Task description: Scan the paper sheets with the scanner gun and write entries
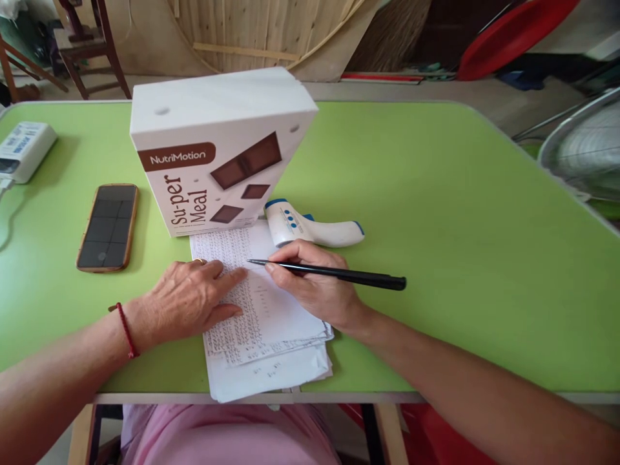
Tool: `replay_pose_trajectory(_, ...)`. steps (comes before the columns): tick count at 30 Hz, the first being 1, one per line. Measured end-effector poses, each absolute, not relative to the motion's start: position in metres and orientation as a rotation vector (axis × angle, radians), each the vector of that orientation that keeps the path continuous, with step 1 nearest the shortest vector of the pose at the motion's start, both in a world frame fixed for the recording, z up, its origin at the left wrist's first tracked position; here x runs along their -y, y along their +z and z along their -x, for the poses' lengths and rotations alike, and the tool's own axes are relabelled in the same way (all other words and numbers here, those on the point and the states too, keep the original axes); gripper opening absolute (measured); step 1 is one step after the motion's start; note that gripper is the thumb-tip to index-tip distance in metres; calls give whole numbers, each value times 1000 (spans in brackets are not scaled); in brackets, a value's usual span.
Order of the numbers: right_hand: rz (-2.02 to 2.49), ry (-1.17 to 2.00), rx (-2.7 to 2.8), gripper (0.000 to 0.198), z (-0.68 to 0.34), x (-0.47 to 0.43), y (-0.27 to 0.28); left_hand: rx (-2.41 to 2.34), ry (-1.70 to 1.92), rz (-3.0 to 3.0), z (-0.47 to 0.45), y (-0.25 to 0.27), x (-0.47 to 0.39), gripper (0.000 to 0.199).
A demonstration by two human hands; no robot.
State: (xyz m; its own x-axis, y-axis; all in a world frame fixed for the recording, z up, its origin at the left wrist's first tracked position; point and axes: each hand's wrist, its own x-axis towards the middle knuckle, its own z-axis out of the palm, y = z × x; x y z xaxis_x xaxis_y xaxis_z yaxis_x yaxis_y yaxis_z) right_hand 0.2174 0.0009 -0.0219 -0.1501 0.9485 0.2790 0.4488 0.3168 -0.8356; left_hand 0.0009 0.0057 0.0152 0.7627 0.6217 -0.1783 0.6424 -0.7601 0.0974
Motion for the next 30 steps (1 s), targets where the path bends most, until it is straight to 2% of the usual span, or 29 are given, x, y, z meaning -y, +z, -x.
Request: replay_pose_trajectory(30, 1266, 750, 1748, 10, -217, -1, -21, -1030, -247, -2780, -1, 17, -6, 46)
